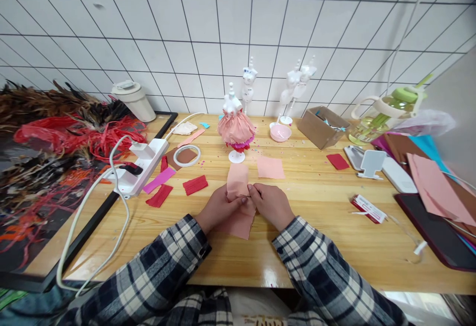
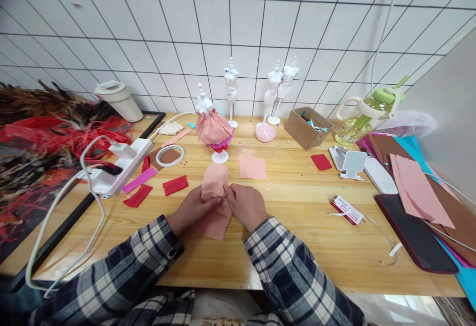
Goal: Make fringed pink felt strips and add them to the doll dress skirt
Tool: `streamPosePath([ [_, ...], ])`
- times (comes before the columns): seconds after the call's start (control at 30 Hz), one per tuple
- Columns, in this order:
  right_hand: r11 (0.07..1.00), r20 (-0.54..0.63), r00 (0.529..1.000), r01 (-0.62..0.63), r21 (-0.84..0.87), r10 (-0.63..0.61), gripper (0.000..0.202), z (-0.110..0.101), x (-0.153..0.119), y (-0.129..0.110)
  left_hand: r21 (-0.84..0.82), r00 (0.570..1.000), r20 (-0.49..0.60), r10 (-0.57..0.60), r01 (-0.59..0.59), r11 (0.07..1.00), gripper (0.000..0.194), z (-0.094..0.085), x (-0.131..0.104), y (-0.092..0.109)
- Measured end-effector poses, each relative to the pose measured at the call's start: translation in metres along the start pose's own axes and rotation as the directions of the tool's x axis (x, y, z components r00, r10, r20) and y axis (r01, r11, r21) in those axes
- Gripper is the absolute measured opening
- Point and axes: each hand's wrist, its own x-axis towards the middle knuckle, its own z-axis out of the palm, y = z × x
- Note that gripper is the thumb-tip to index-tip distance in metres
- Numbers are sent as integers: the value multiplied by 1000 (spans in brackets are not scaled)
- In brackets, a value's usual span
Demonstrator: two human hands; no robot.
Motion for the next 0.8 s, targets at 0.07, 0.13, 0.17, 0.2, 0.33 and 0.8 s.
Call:
streamPosePath([
  [0.07, 1000, -6, 1000, 3, 24, -3, 53, 0, 0, 1, -16, 1000, 14, 8, -8, 1000, 34, 1, 0, 3],
  [0.13, 999, -15, 1000, 4, 38, -3, 53, 0, 0, 3, -30, 1000, 14, 1, 0, 1000, 32, 1, -1, 6],
  [0.17, 999, -18, 1000, 5, 40, -4, 53, -1, 0, 4, -33, 1000, 5, -8, 8, 999, 32, 1, -1, 7],
  [0.2, 999, -20, 1000, 7, 42, -6, 53, -1, 0, 4, -35, 1000, -5, -14, 13, 999, 32, 1, -1, 8],
  [0.33, 999, -8, 1000, 22, 41, -22, 52, -1, 0, 3, -13, 1000, 17, 22, -21, 1000, 30, 1, -2, 6],
  [0.8, 999, 11, 1000, 20, -29, -20, 49, 4, 2, -3, 152, 993, 96, 68, -82, 985, 36, -1, -1, 6],
])
